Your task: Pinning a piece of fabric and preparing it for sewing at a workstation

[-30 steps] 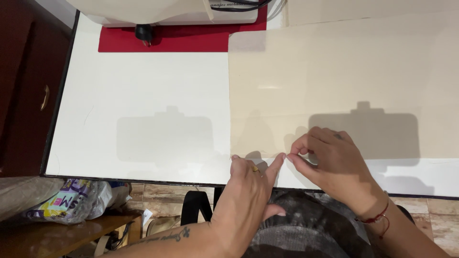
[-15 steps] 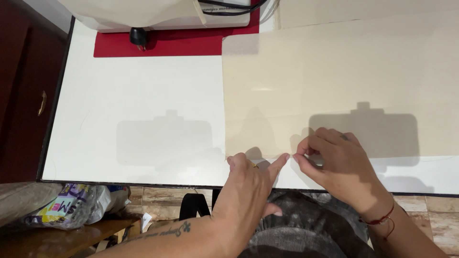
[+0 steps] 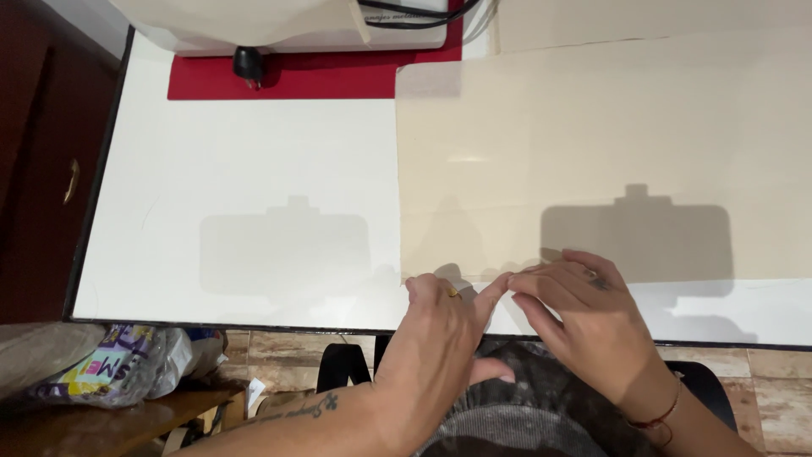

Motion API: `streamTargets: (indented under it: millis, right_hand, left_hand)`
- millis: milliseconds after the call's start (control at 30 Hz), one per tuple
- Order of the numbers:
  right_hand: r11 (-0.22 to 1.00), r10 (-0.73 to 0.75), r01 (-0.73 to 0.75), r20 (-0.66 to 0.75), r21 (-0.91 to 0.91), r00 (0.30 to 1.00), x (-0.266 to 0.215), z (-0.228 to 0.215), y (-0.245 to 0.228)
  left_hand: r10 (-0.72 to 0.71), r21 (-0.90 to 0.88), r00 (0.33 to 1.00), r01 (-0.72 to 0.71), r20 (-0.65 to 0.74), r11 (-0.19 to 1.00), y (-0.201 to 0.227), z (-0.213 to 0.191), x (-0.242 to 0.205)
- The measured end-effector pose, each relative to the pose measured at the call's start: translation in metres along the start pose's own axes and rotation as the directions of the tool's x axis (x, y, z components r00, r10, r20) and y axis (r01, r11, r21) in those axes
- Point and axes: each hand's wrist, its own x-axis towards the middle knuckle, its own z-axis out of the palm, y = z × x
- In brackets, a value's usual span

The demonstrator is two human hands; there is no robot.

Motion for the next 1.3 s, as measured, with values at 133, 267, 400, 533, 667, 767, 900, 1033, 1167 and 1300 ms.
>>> streamTargets:
  millis: [133, 267, 400, 533, 667, 767, 900, 1033, 1167, 1300]
  right_hand:
    - [0.999, -0.035, 0.035, 0.027, -0.023, 0.999, -0.001, 0.002, 0.002]
    - [0.998, -0.052, 0.054, 0.063, -0.02, 0.997, -0.005, 0.002, 0.006]
    - [0.998, -0.055, 0.056, 0.099, -0.006, 0.994, 0.005, -0.006, 0.002]
    - [0.985, -0.122, 0.132, 0.094, -0.112, 0.988, 0.014, -0.006, -0.004]
    - [0.983, -0.112, 0.124, 0.095, -0.132, 0.989, 0.014, 0.003, -0.002]
    - [0.988, -0.117, 0.125, 0.084, -0.092, 0.989, 0.016, 0.011, 0.002]
    - [0.987, -0.156, 0.158, 0.065, -0.039, 0.986, 0.023, 0.015, 0.008]
    - [0.99, -0.143, 0.143, 0.112, 0.008, 0.983, 0.03, 0.013, 0.011]
    - [0.993, -0.112, 0.11, 0.092, 0.032, 0.989, 0.038, 0.011, 0.003]
    - [0.993, -0.106, 0.11, 0.072, -0.042, 0.992, 0.036, 0.016, -0.001]
  left_hand:
    - [-0.09, 0.008, 0.993, 0.091, -0.08, 0.996, 0.005, 0.005, -0.002]
    - [-0.071, 0.037, 0.995, 0.074, -0.076, 0.997, 0.002, 0.008, -0.009]
    - [-0.099, -0.066, 0.993, 0.096, -0.057, 0.993, -0.001, 0.022, -0.022]
    - [-0.257, -0.35, 0.951, 0.184, -0.175, 0.918, -0.004, 0.042, -0.031]
    - [-0.338, -0.453, 0.895, 0.181, -0.293, 0.873, -0.003, 0.061, -0.04]
    - [-0.309, -0.553, 0.89, 0.08, -0.335, 0.829, -0.016, 0.065, -0.042]
    - [-0.36, -0.612, 0.794, -0.02, -0.49, 0.791, -0.025, 0.068, -0.03]
    - [-0.395, -0.626, 0.702, -0.093, -0.593, 0.774, -0.031, 0.071, -0.019]
    - [-0.344, -0.522, 0.681, -0.066, -0.646, 0.851, -0.036, 0.066, -0.017]
    - [-0.324, -0.491, 0.688, -0.054, -0.649, 0.869, -0.037, 0.07, -0.014]
